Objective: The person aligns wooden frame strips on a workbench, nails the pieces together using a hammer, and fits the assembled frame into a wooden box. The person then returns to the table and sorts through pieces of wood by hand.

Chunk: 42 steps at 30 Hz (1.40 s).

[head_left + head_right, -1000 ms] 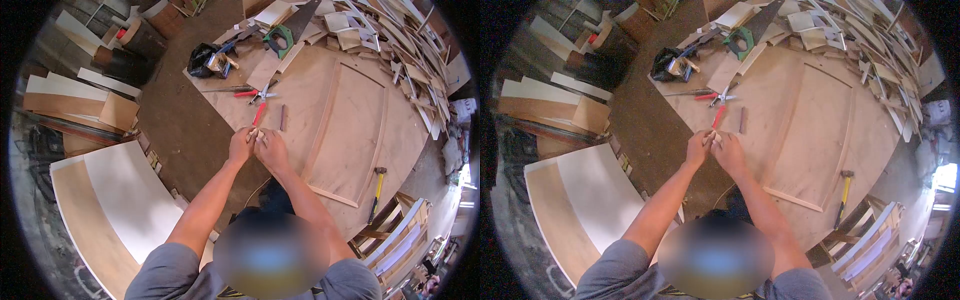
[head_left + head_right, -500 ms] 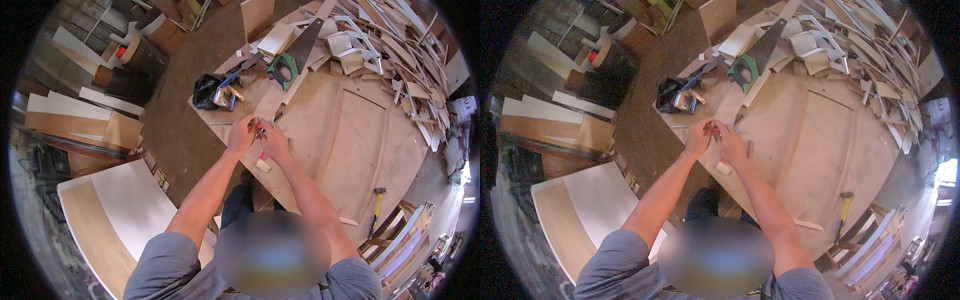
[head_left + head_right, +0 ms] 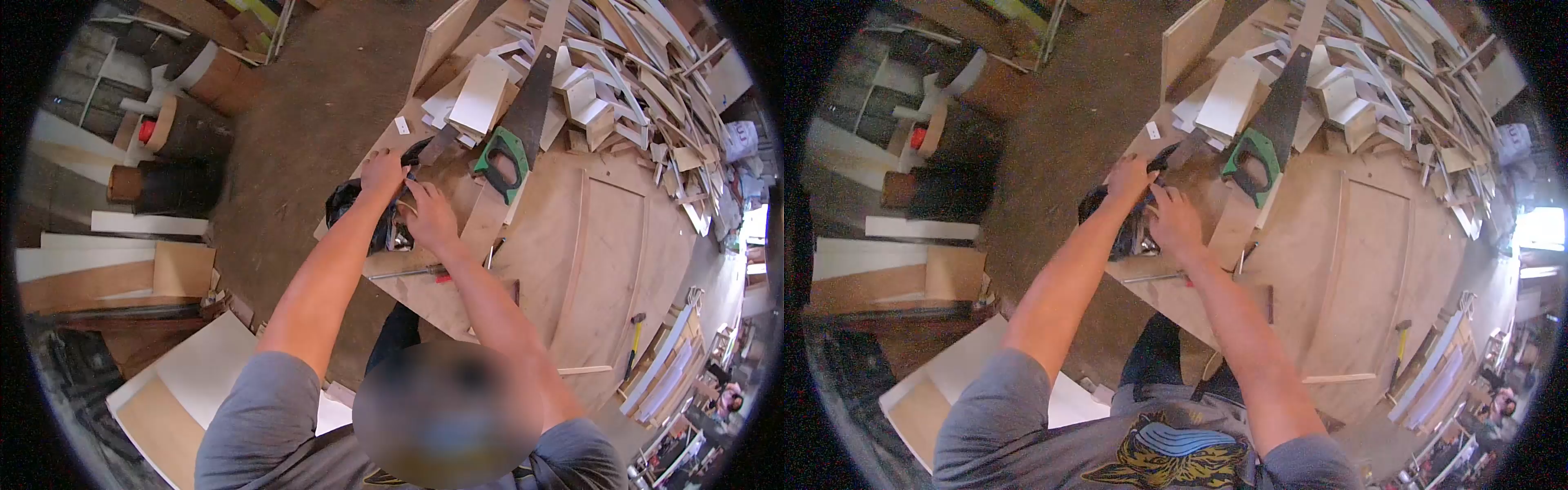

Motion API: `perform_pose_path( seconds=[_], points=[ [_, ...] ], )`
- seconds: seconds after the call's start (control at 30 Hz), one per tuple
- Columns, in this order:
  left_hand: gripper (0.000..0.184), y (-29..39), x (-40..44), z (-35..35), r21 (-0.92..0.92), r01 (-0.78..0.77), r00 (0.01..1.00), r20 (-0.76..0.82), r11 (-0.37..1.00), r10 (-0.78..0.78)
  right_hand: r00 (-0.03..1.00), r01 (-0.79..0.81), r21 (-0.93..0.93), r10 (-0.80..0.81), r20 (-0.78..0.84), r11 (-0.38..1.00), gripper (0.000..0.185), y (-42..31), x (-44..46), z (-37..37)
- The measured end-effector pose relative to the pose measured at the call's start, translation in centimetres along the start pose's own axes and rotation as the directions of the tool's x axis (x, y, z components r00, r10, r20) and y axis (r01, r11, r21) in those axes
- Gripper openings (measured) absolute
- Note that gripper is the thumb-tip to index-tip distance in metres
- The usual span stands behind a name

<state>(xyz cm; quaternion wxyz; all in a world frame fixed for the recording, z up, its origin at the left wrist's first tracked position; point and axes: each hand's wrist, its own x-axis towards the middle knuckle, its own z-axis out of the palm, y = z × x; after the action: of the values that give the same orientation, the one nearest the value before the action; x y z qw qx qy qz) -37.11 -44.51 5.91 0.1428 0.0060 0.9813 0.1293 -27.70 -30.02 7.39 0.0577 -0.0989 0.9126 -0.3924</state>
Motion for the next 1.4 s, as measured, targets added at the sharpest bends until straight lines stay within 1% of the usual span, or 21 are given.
perform_pose_path(
  seconds=[0.1,0.2,0.3,0.4,0.5,0.53,0.6,0.7,0.8,0.9,0.93,0.97,1.0,1.03,1.13,1.17,1.2,1.23,1.3,1.33,1.4],
  points=[
    [0.045,-1.2,2.0,0.7,0.0,-0.061,0.996,0.065,0.998,0.06,0.998,-0.053,0.013,0.054,-0.027,0.998,0.056,-1.0,0.7,0.5],
    [0.05,-1.4,2.8,0.3,0.045,-0.038,0.995,0.089,0.998,0.034,0.997,-0.069,0.008,0.069,-0.046,0.998,0.055,-1.4,2.0,0.2],
    [0.052,-2.8,3.5,1.1,0.091,-0.17,0.982,0.094,0.981,0.161,0.994,-0.086,-0.014,0.085,-0.071,0.996,0.054,-1.8,3.4,0.2],
    [0.052,-4.0,4.2,2.2,0.056,-0.242,0.966,0.107,0.969,0.235,0.991,-0.105,-0.043,0.101,-0.09,0.993,0.053,-1.9,4.9,0.6],
    [0.04,-4.8,4.3,2.6,-0.078,-0.282,0.956,0.056,0.956,0.286,0.987,-0.143,-0.031,0.14,-0.081,0.989,0.051,-2.2,5.6,0.8],
    [0.036,-4.9,4.4,2.2,-0.076,-0.312,0.946,0.063,0.947,0.317,0.985,-0.158,-0.023,0.156,-0.074,0.987,0.051,-2.2,5.6,0.6],
    [0.027,-5.1,4.5,0.5,-0.074,-0.371,0.923,0.077,0.926,0.377,0.989,-0.113,-0.019,0.111,-0.097,0.993,0.052,-2.4,5.3,0.1],
    [0.023,-4.9,3.2,-3.6,-0.047,-0.245,0.968,0.05,0.968,0.248,0.983,-0.033,-0.007,0.032,-0.18,0.999,0.052,-2.1,4.7,-0.1],
    [0.024,-4.1,-0.5,-9.4,0.041,-0.231,0.973,0.022,0.972,0.23,0.95,0.098,-0.035,-0.104,-0.293,0.995,0.05,-3.1,3.7,-1.6],
    [0.025,-3.3,-4.0,-13.2,0.061,-0.339,0.94,0.052,0.939,0.337,0.908,0.193,-0.143,-0.232,-0.349,0.971,0.05,-4.5,2.4,-4.3],
    [0.025,-2.7,-4.9,-14.0,0.052,-0.423,0.903,0.101,0.905,0.417,0.896,0.211,-0.188,-0.267,-0.356,0.959,0.05,-4.6,1.7,-5.0],
    [0.025,-1.8,-5.8,-14.6,0.039,-0.508,0.854,0.151,0.861,0.497,0.963,0.148,-0.124,-0.172,-0.207,0.981,0.052,-4.3,0.9,-5.6],
    [0.025,-0.8,-6.7,-14.6,0.018,-0.593,0.791,0.203,0.805,0.577,0.996,0.068,-0.069,-0.071,-0.051,0.995,0.053,-3.8,-0.3,-6.2],
    [0.025,0.5,-7.5,-14.2,-0.009,-0.631,0.752,0.241,0.776,0.614,0.994,-0.028,-0.027,0.03,0.108,0.999,0.054,-3.2,-1.6,-7.0],
    [0.026,5.7,-10.4,-11.3,-0.056,-0.738,0.615,0.354,0.672,0.705,0.945,-0.233,0.117,0.196,0.263,0.965,0.042,-0.8,-7.9,-10.0],
    [0.027,6.8,-11.1,-9.0,-0.129,-0.78,0.546,0.341,0.613,0.766,0.919,-0.303,0.164,0.242,0.313,0.939,0.039,0.1,-10.6,-11.1],
    [0.028,8.6,-12.2,-6.9,-0.164,-0.802,0.488,0.374,0.574,0.789,0.965,-0.157,0.163,0.117,0.235,0.974,0.034,3.5,-14.0,-10.0],
    [0.028,10.6,-13.6,-5.1,-0.201,-0.821,0.426,0.407,0.534,0.808,0.958,-0.213,0.185,0.168,0.231,0.959,0.034,4.2,-17.3,-11.3],
    [0.028,15.3,-17.5,-2.0,-0.267,-0.832,0.345,0.438,0.487,0.83,0.936,-0.326,0.24,0.277,0.216,0.914,0.034,5.1,-24.6,-13.4],
    [0.028,17.9,-19.9,-0.3,-0.3,-0.835,0.3,0.454,0.461,0.839,0.924,-0.382,0.375,0.341,0.174,0.845,0.034,5.9,-28.7,-13.7],
    [0.029,22.6,-24.4,2.9,-0.35,-0.831,0.221,0.506,0.433,0.834,0.886,-0.462,0.377,0.438,0.151,0.803,0.033,7.1,-36.4,-15.0]
  ],
)
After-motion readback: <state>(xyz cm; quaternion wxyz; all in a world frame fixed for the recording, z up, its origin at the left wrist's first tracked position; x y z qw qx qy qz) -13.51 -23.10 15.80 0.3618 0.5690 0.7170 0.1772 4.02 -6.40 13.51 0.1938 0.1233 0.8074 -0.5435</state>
